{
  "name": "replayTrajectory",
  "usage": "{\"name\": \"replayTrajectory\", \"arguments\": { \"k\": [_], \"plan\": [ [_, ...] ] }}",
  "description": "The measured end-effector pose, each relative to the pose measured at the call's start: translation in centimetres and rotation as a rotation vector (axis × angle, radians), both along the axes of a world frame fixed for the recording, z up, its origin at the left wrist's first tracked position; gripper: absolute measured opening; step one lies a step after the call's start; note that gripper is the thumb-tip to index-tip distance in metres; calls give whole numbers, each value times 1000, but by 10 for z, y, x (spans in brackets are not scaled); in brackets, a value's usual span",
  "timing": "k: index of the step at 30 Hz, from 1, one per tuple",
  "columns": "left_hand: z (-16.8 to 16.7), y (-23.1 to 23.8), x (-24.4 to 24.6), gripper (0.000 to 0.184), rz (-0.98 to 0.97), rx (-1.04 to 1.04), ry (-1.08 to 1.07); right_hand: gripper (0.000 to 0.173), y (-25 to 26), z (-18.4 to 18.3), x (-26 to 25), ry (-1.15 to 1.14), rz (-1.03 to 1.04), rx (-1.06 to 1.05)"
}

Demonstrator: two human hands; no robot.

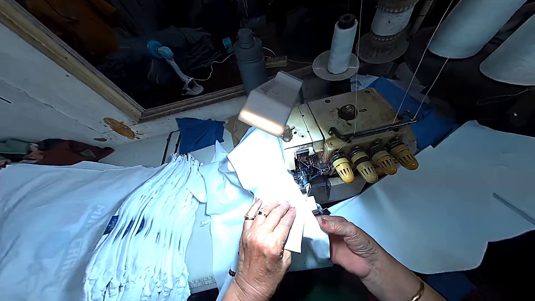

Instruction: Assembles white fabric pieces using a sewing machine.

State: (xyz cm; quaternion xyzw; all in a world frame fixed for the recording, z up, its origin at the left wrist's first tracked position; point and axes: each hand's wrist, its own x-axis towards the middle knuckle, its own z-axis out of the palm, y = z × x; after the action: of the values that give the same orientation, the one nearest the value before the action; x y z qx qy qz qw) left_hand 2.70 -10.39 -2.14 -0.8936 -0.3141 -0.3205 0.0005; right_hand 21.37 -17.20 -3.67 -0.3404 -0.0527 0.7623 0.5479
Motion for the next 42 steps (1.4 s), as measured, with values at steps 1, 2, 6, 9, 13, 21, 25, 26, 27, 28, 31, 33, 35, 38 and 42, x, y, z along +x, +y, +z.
{"name": "replayTrajectory", "arguments": {
  "k": [1, 2, 6, 9, 13, 21, 25, 26, 27, 28, 31, 33, 35, 38, 42],
  "plan": [
    [0, 0, 0, 30, -1, 2, -3, 3, 0, 1, 0, -43, -13, 3],
    [-1, 0, 0, 30, -3, -2, -8, 2, 0, 2, 0, -94, -19, 11],
    [-1, 0, 0, 29, -8, -18, -28, 9, -3, -1, -2, -314, -68, 133],
    [1, -2, 0, 30, -1, -10, 0, 19, -8, -1, -6, -438, -117, 175],
    [9, -6, 2, 28, 0, 30, 53, 28, -13, 0, -12, -476, -172, 218],
    [10, -11, 16, 16, -65, 84, -14, 35, -17, -11, -9, -484, -211, 406],
    [8, -5, 26, 16, -71, 98, 19, 27, -15, -12, -12, -545, -258, 418],
    [8, -2, 28, 17, -61, 106, 32, 24, -14, -11, -14, -556, -268, 415],
    [8, 2, 30, 18, -57, 105, 40, 21, -12, -10, -17, -568, -279, 413],
    [9, 7, 32, 18, -59, 105, 45, 17, -9, -9, -19, -589, -288, 411],
    [9, 17, 38, 18, -74, 105, 52, 9, -3, -6, -28, -666, -299, 399],
    [9, 21, 38, 19, -79, 97, 58, 8, 0, -7, -31, -711, -302, 400],
    [9, 22, 36, 23, -90, 81, 69, 11, 0, -10, -32, -747, -307, 408],
    [10, 21, 30, 28, -98, 46, 85, 19, 1, -15, -38, -814, -319, 447],
    [9, 30, 24, 24, -56, 19, 26, 15, 5, -5, -45, -837, -202, 500]
  ]
}}
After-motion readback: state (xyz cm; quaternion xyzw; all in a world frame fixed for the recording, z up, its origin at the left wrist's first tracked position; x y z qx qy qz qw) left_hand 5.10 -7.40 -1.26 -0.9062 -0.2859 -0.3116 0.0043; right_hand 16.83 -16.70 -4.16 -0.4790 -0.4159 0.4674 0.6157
